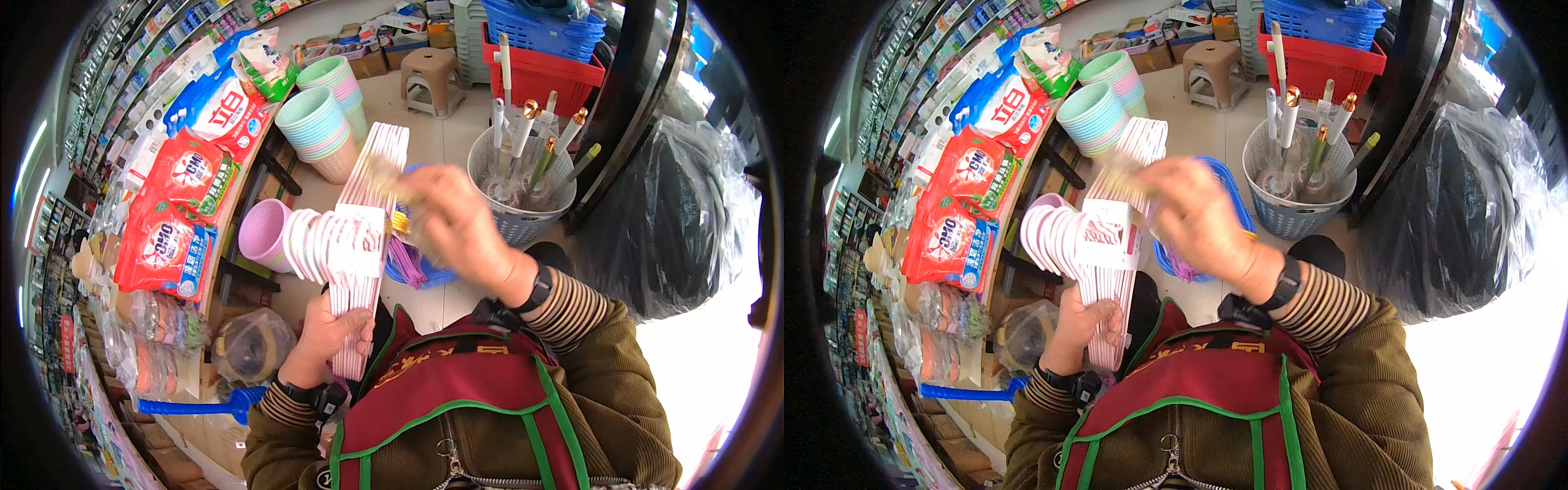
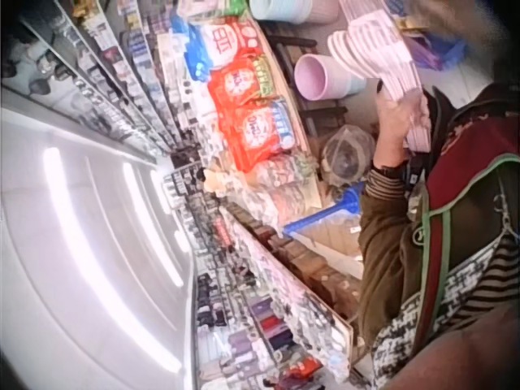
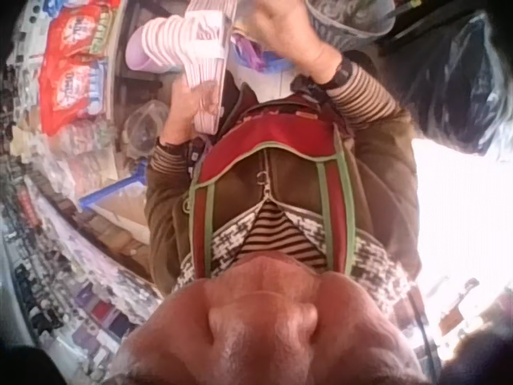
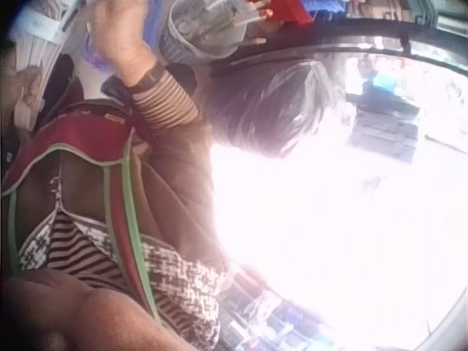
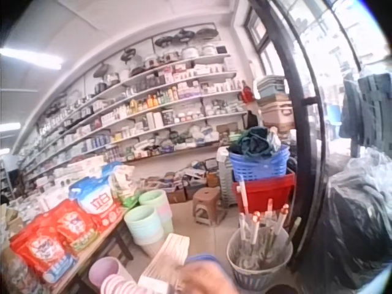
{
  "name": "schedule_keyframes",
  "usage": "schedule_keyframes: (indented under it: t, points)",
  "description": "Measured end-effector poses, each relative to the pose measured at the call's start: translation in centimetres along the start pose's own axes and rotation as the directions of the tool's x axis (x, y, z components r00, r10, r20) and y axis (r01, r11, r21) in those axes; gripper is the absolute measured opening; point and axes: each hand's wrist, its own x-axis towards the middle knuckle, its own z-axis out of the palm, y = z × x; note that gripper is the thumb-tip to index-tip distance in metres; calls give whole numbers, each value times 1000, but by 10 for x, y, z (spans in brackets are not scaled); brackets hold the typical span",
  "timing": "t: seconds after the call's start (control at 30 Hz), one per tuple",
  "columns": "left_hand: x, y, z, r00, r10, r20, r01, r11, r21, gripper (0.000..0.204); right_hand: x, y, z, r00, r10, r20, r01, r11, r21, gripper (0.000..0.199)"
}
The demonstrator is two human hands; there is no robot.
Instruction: The person removes plastic hangers from their packaging using a small yellow tool, then wipes each hanger with a cloth and places them into a blue basket. The process is repeated for multiple hangers of different colors.
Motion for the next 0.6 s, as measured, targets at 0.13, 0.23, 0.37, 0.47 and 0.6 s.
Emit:
schedule_keyframes:
  t: [0.13, 0.23, 0.37, 0.47, 0.6]
  points:
    - [-13, -3, 3, 991, -118, -57, 126, 980, 157, 8, -1, -15, 7, 958, -175, 229, 194, 979, -64, 41]
    - [-20, -5, 2, 993, -109, -37, 114, 981, 159, 10, 16, 6, -9, 956, -173, 237, 244, 918, -313, 44]
    - [-26, -5, 5, 997, -63, -41, 68, 987, 146, 11, 21, 7, -13, 999, -36, 14, 39, 958, -286, 50]
    - [-28, -3, 9, 996, -89, 8, 85, 973, 215, 12, 7, -4, 4, 949, -209, 237, 233, 969, -78, 50]
    - [-40, -1, 11, 996, -90, 14, 87, 988, 125, 16, 17, 57, 8, 977, -122, 177, 188, 885, -425, 50]
